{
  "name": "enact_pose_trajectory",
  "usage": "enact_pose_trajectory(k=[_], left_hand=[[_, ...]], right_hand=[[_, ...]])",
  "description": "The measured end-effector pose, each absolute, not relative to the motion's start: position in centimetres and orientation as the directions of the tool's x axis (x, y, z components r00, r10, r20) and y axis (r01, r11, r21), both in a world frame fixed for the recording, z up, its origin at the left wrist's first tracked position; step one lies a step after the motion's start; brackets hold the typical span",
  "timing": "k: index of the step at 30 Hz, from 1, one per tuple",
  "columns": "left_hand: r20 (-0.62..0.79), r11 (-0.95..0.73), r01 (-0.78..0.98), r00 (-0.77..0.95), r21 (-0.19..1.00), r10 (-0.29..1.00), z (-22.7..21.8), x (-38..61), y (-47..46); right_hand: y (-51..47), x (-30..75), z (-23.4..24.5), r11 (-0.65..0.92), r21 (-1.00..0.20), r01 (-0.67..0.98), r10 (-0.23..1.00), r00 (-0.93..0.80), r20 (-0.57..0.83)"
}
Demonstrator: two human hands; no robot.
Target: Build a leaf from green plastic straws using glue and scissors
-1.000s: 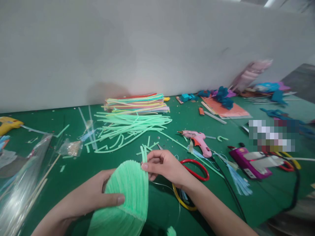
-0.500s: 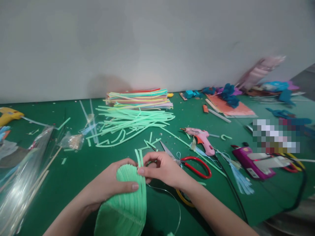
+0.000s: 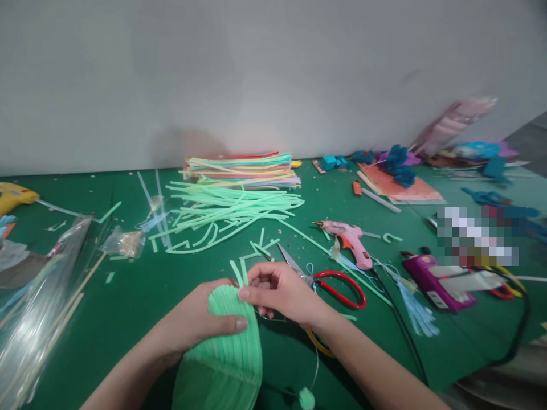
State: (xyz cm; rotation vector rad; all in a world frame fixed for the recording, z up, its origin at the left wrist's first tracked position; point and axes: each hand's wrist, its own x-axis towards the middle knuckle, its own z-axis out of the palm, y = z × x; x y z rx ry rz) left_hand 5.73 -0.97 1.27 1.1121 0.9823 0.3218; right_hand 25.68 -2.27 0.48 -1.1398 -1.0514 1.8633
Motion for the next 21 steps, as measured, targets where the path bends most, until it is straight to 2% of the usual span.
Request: enact_pose_trajectory(k=[7,12,16,19,21], left_hand=[[-0.491,0.445,0.232,0.576,0.865,0.654,0.7,5.6,-0.9],[-0.426,0.312,0.3,0.485,0.901,0.764,1.4,5.3,-0.5],[-0.411,0.185,0.476,0.428,0.86,0.805,2.2,3.5,0.7],[-0.379,0.049,0.643,0.386,0.764,0.841,1.9,2.1,1.5],[-0.314,-0.006,0.691,0.336,0.723,0.888,1.3,1.8,1.7]], right_hand=[[-2.1,25.8,0.4,-0.405,-0.904,-0.139,0.872,-0.356,-0.336],[-1.8,25.9,0.5,-0.347,-0.921,-0.179,0.905,-0.321,-0.278],[-1.6,26.2,0.8,-0.328,-0.894,-0.306,0.931,-0.262,-0.252],[-1.6,26.4,0.9,-0.299,-0.896,-0.328,0.949,-0.198,-0.245],[-1.6,26.5,0.8,-0.281,-0.9,-0.332,0.956,-0.183,-0.231]])
